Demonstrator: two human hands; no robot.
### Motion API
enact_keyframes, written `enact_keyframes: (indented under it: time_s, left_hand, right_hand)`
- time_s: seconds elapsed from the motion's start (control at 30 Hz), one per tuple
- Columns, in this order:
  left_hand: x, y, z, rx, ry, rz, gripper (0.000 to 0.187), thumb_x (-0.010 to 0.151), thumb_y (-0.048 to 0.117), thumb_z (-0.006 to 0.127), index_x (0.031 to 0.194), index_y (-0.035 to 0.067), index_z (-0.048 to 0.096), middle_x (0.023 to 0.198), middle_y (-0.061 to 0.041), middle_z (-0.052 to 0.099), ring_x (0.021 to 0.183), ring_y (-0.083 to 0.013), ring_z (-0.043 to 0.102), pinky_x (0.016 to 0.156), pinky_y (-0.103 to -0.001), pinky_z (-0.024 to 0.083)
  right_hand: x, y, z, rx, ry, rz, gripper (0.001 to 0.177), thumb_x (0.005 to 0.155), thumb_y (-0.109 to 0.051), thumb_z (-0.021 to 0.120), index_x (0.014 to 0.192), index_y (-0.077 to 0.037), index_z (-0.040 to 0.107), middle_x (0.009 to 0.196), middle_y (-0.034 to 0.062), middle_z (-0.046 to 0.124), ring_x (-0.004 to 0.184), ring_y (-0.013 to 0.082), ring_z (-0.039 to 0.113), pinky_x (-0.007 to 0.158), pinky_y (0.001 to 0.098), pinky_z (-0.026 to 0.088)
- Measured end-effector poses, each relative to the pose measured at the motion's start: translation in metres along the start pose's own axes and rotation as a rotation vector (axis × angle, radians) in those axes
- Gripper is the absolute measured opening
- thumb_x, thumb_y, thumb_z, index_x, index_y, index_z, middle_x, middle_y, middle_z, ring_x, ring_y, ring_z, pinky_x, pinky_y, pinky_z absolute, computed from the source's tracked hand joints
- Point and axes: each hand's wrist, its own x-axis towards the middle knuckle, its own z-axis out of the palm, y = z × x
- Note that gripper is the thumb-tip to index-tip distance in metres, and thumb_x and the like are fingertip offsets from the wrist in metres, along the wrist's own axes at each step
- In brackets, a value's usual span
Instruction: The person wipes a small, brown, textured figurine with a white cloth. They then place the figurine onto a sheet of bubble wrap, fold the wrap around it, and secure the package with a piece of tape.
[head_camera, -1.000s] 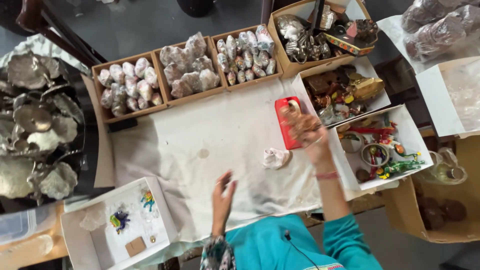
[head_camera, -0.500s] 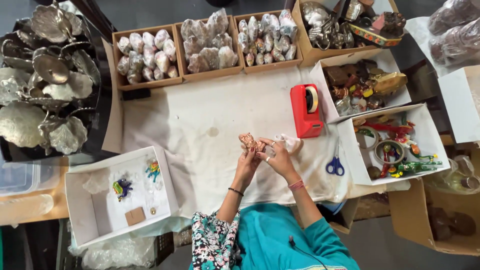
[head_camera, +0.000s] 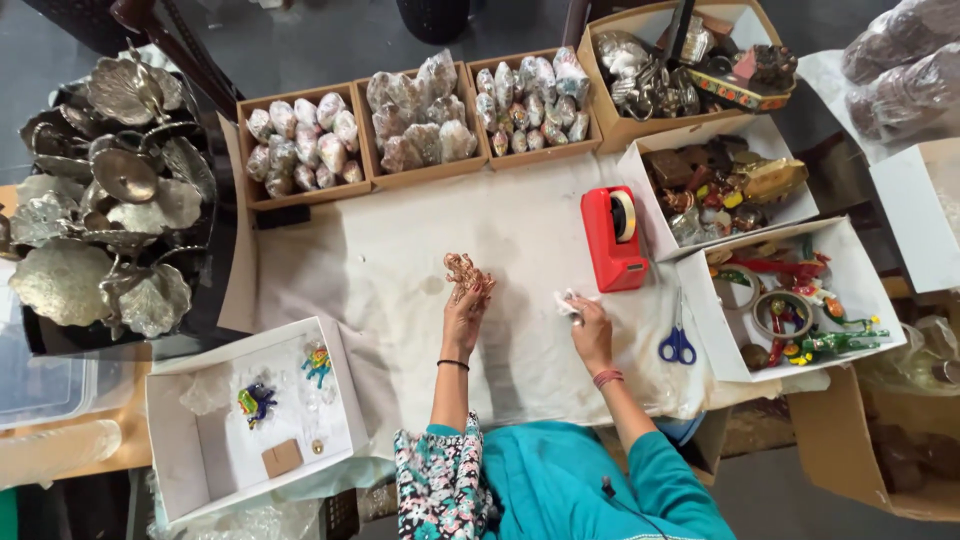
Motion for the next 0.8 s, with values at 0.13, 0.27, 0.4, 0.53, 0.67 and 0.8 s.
enact_keyframes:
  time_s: [0.13,0.27,0.4,0.53,0.67,0.8]
  left_hand:
    - [0.011,0.045,0.046,-0.016,0.006,-0.006,0.040,0.093,0.010,0.061,0.133,0.008,0.060,0.123,-0.006,0.070,0.114,-0.0243,0.068,0.092,-0.037,0.053]
    - [0.034,0.026,0.037,-0.045,-0.132,0.154,0.034,0.098,0.010,0.061,0.131,0.005,0.060,0.124,-0.008,0.068,0.115,-0.0252,0.066,0.098,-0.040,0.054]
    - [-0.006,0.032,0.063,-0.372,-0.151,0.248,0.044,0.110,0.031,0.048,0.141,0.002,0.058,0.132,-0.010,0.066,0.119,-0.0231,0.062,0.104,-0.038,0.050]
    - [-0.008,0.031,0.039,-0.495,-0.107,0.249,0.060,0.110,0.051,0.039,0.139,0.001,0.055,0.131,-0.015,0.065,0.120,-0.0291,0.062,0.105,-0.042,0.049]
    - [-0.030,0.020,0.046,-0.404,-0.161,0.244,0.057,0.104,0.044,0.034,0.147,0.008,0.046,0.143,-0.011,0.059,0.130,-0.0256,0.057,0.111,-0.038,0.045]
    - [-0.001,-0.031,0.007,-0.315,-0.148,0.174,0.049,0.117,0.039,0.034,0.143,0.000,0.046,0.144,-0.012,0.053,0.134,-0.0250,0.052,0.113,-0.039,0.043]
  right_hand:
    - [0.068,-0.095,-0.023,0.250,0.039,0.057,0.038,0.084,0.014,0.060,0.114,-0.003,0.076,0.114,0.0163,0.074,0.107,0.0324,0.073,0.090,0.0381,0.057]
    - [0.107,-0.205,-0.034,0.436,0.060,-0.163,0.045,0.086,0.014,0.055,0.124,-0.004,0.071,0.131,0.0152,0.069,0.122,0.0308,0.067,0.102,0.0376,0.053]
    - [0.084,-0.254,-0.027,0.357,-0.013,-0.448,0.051,0.085,0.011,0.052,0.133,-0.002,0.067,0.143,0.0175,0.061,0.137,0.0373,0.055,0.114,0.0434,0.047]
    - [0.036,-0.228,0.000,0.293,-0.149,-0.489,0.045,0.092,0.001,0.056,0.136,-0.005,0.063,0.150,0.0160,0.056,0.143,0.0348,0.051,0.120,0.0441,0.043]
    - [0.040,-0.245,-0.008,0.196,-0.184,-0.534,0.051,0.095,-0.010,0.057,0.145,0.000,0.055,0.160,0.0190,0.041,0.152,0.0402,0.033,0.125,0.0520,0.026]
    - [0.067,-0.262,-0.016,0.089,-0.079,-0.430,0.056,0.099,-0.018,0.059,0.150,0.004,0.049,0.165,0.0204,0.031,0.154,0.0413,0.025,0.125,0.0523,0.019]
